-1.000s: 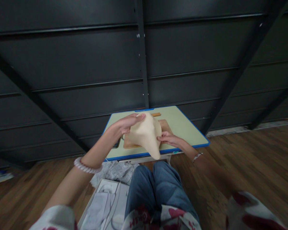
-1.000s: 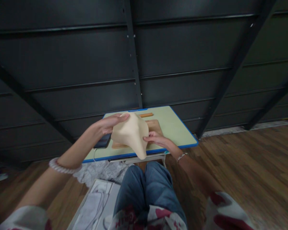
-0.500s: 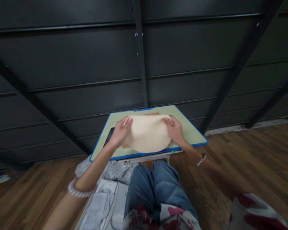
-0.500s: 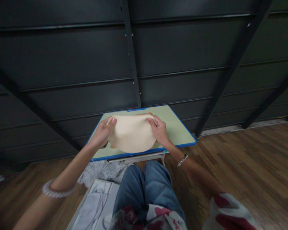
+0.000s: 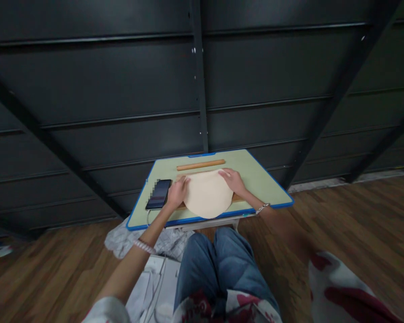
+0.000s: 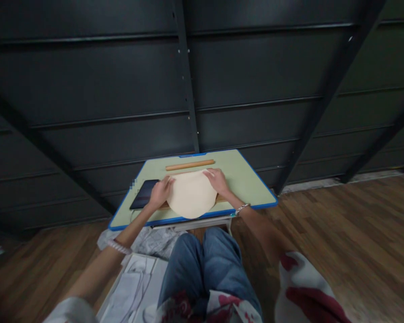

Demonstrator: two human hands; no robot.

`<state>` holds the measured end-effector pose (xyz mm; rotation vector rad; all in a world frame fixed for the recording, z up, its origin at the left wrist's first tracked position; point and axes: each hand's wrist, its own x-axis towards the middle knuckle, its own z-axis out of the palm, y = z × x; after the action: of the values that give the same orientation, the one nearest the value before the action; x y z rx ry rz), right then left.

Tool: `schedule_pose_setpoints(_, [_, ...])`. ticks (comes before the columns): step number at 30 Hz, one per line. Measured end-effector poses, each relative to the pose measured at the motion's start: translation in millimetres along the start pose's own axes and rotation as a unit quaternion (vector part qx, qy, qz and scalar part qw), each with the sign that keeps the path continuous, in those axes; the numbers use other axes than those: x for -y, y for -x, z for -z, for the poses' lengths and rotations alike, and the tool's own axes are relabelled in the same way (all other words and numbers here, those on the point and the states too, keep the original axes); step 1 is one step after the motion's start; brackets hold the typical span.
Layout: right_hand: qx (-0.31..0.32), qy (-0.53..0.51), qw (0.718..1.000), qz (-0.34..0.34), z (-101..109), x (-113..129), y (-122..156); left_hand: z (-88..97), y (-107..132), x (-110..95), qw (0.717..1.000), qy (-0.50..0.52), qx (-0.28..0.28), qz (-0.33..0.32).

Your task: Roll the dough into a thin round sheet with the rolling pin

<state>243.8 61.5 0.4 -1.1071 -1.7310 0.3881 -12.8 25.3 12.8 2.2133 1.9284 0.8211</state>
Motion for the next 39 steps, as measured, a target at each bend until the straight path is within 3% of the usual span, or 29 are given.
schedule_pose_setpoints(4, [-0.013, -0.029, 0.999, -0.007, -1, -2, -9, 5.2, -10, 3, 0.988, 0.153, -0.028, 0.021])
schedule_pose_setpoints(7, [0.022, 0.014, 1.000, -0.008, -9, -15, -14, -6.5, -23, 9, 0.964, 0.264, -0.006, 0.034])
schedule_pose_setpoints(11, [0.049, 0.030, 0.998, 0.002, -14, -25, -17, -22.6, -33, 13, 0.941, 0.334, 0.020, 0.051])
schedule_pose_setpoints(17, [0.028, 0.051, 0.998, 0.012, -4, 2, -10, -12.7, -33, 6, 0.883, 0.449, 0.115, 0.069])
schedule_pose_setpoints(22, [0.017, -0.040, 0.998, 0.038, 12, 39, -11, 10.4, -31, 18, 0.756, 0.607, 0.213, 0.122])
schedule_pose_setpoints(24, [0.027, -0.078, 0.996, 0.039, 17, 58, -14, 16.3, -26, 26, 0.707, 0.626, 0.290, 0.153])
schedule_pose_setpoints(27, [0.056, -0.119, 0.990, 0.057, 23, 90, -20, 16.9, -13, 28, 0.591, 0.657, 0.435, 0.173])
schedule_pose_setpoints(29, [0.084, -0.169, 0.980, 0.059, 25, 110, -24, 11.6, -1, 19, 0.519, 0.693, 0.470, 0.173])
schedule_pose_setpoints(31, [0.135, -0.206, 0.968, 0.049, 26, 125, -26, 3.3, 11, 2, 0.475, 0.744, 0.427, 0.197])
schedule_pose_setpoints(33, [0.182, -0.226, 0.956, 0.040, 25, 134, -27, -5.7, 19, -20, 0.449, 0.799, 0.333, 0.222])
schedule_pose_setpoints(36, [0.215, -0.225, 0.950, 0.036, 22, 134, -28, -16.3, 25, -49, 0.427, 0.837, 0.218, 0.263])
schedule_pose_setpoints(39, [0.211, -0.217, 0.953, 0.020, 21, 125, -28, -22.4, 31, -64, 0.408, 0.853, 0.165, 0.281])
